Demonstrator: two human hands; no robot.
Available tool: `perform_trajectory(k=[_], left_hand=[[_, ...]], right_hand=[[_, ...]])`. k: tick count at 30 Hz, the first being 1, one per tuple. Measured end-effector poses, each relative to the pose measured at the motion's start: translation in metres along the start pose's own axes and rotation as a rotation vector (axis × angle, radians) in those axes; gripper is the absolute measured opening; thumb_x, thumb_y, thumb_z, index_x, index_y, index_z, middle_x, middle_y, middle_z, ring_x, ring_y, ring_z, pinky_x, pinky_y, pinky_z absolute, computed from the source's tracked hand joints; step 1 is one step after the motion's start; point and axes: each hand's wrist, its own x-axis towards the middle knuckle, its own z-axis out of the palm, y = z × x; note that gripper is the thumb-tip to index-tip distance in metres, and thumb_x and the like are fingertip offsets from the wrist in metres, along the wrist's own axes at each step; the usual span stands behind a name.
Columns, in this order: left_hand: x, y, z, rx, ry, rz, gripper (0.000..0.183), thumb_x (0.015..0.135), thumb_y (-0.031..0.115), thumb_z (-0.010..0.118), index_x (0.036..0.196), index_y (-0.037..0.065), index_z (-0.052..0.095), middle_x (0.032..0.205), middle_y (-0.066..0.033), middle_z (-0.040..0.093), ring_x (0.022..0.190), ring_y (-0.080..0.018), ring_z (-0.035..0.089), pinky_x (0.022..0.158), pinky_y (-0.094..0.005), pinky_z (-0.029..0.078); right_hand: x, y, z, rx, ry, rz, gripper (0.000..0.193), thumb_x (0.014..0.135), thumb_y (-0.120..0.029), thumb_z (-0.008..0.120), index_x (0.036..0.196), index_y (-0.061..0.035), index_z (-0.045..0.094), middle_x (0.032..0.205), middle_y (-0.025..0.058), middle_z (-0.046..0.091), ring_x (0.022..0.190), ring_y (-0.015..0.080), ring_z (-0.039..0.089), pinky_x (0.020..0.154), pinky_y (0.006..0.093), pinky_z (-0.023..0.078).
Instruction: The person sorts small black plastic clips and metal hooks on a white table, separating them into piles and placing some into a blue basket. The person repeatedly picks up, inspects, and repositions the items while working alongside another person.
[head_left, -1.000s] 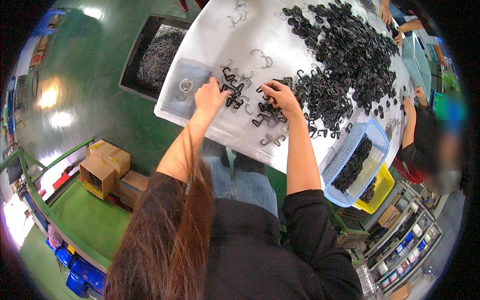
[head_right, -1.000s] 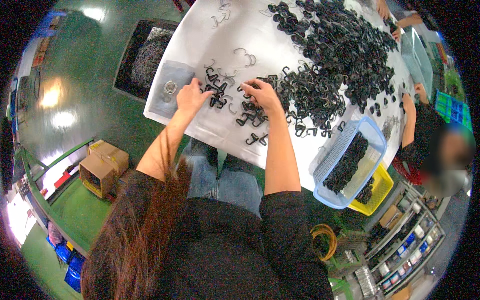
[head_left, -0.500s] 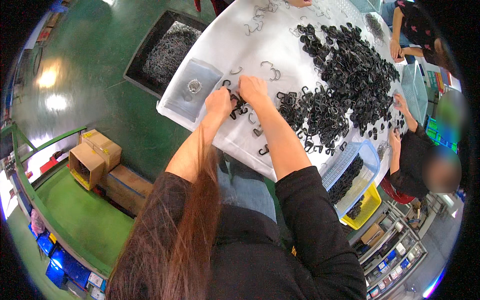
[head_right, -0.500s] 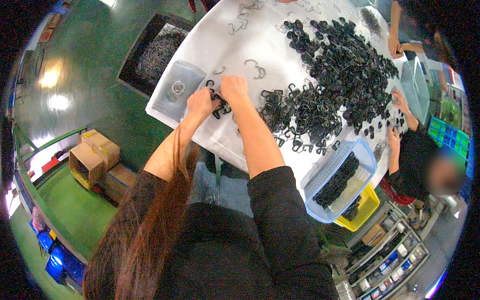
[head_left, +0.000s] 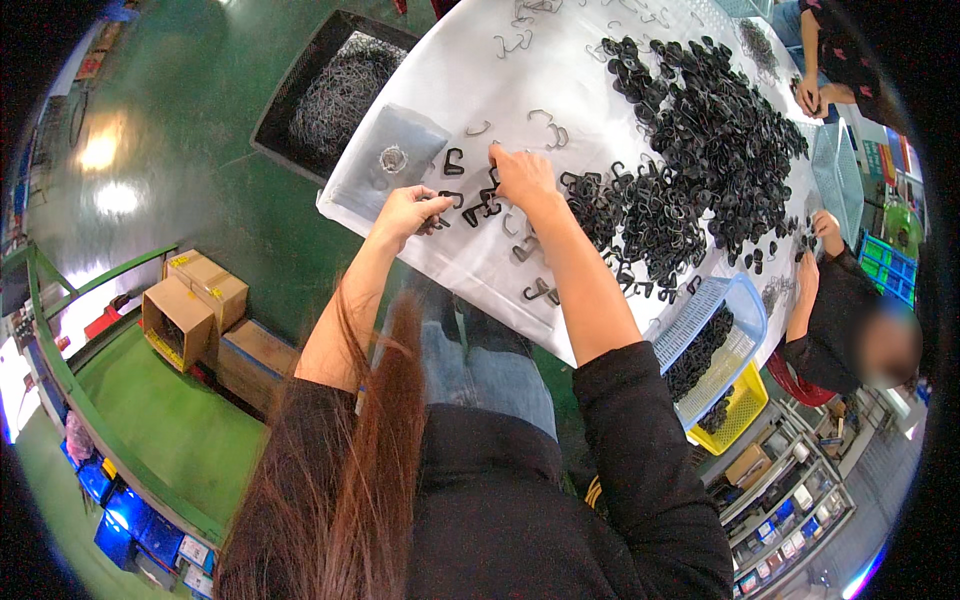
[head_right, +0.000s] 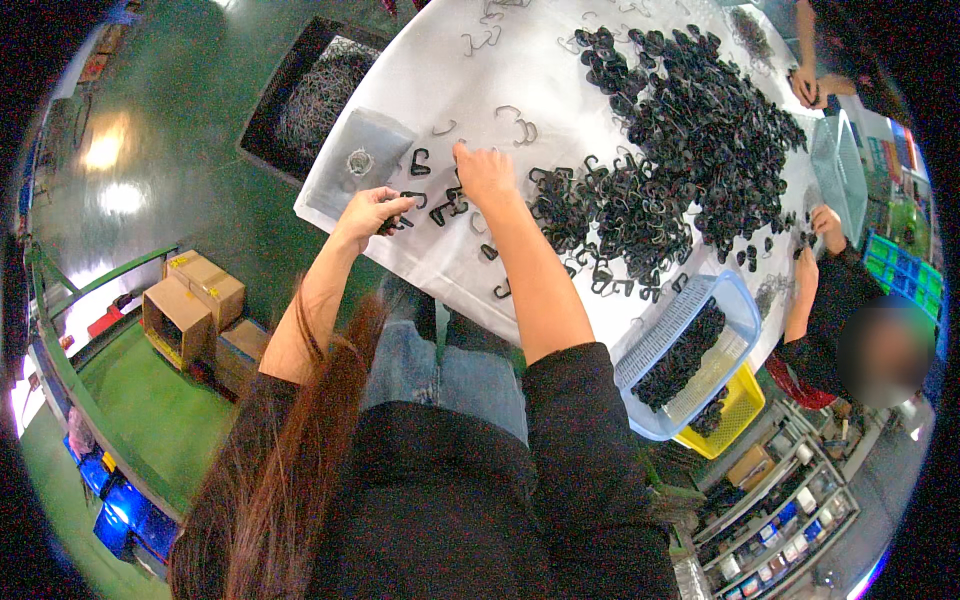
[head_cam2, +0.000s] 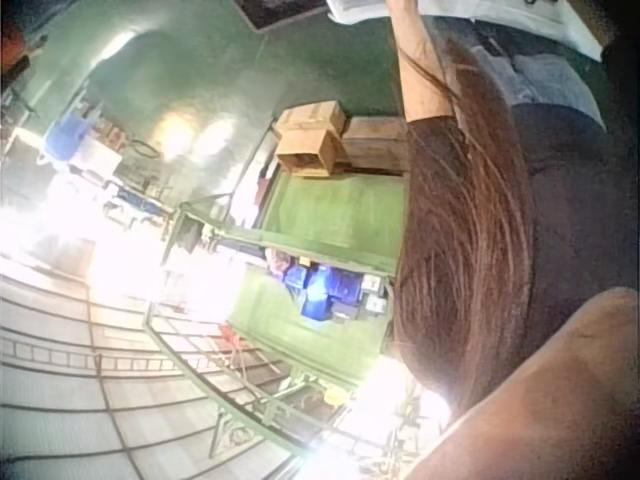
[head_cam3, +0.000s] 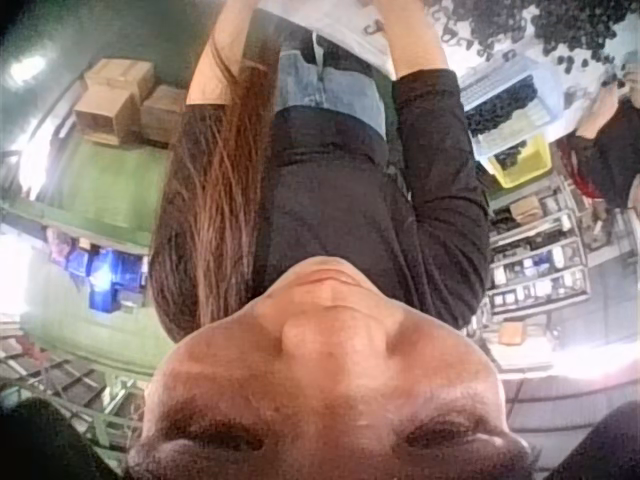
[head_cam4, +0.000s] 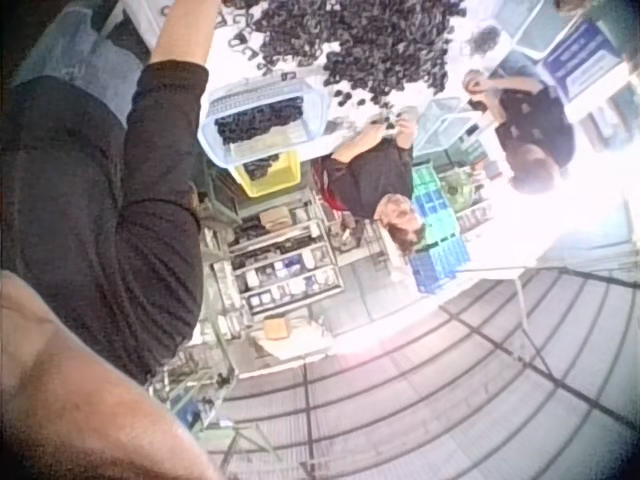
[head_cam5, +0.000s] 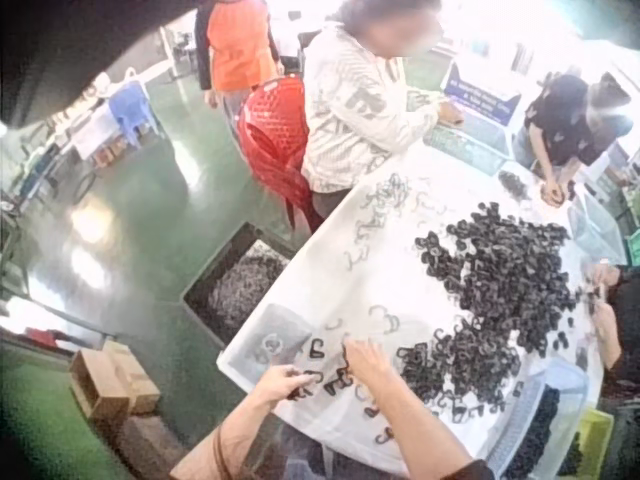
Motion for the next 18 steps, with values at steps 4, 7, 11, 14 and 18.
perform_trajectory(k=[4,7,11,14,18], left_hand=[[-0.008,-0.013,-0.002,0.018,-0.002,0.013,0.026,0.076,0.026,0.072,0.084,0.006,0.058,0.061,0.0005,0.055,0.048,-0.0069,0.048,0.043,-0.0212,0.037],[-0.015,-0.013,-0.009,0.455,0.109,0.253,0.028,0.075,0.027,0.071,0.082,0.005,0.056,0.063,-0.0038,0.059,0.055,-0.0155,0.057,0.049,-0.0282,0.044],[-0.024,0.013,-0.009,1.124,0.293,0.541,0.025,0.074,0.025,0.067,0.083,0.006,0.056,0.067,-0.0098,0.061,0.063,-0.0268,0.061,0.06,-0.0357,0.048],[-0.022,0.04,0.038,0.946,0.083,0.54,0.026,0.075,0.026,0.069,0.084,0.005,0.057,0.066,-0.0091,0.062,0.059,-0.0207,0.061,0.055,-0.033,0.049],[-0.032,0.044,0.182,0.514,-0.4,0.41,0.029,0.075,0.025,0.071,0.088,0.001,0.059,0.069,-0.0083,0.063,0.056,-0.0116,0.06,0.048,-0.027,0.048]], right_hand=[[0.0,0.013,-0.002,0.174,0.006,0.032,0.029,0.065,-0.022,0.075,0.086,-0.0107,0.059,0.078,0.0132,0.064,0.074,0.0306,0.062,0.065,0.0389,0.046],[-0.025,0.032,-0.012,0.483,-0.013,0.124,0.026,0.066,-0.025,0.074,0.084,-0.0102,0.063,0.066,0.0106,0.063,0.064,0.0253,0.062,0.059,0.0348,0.048],[-0.098,0.066,-0.03,1.149,0.061,0.451,0.02,0.068,-0.021,0.075,0.079,-0.0075,0.064,0.061,-0.0005,0.056,0.051,0.0075,0.045,0.044,0.0253,0.034],[-0.181,0.09,-0.031,1.493,0.203,0.532,0.017,0.076,-0.022,0.072,0.08,-0.0104,0.059,0.06,-0.0058,0.042,0.048,0.0044,0.032,0.043,0.022,0.023],[-0.299,0.114,-0.017,1.586,0.607,0.728,0.014,0.077,-0.015,0.071,0.081,-0.0085,0.059,0.062,-0.006,0.042,0.046,0.0031,0.031,0.041,0.0202,0.021]])
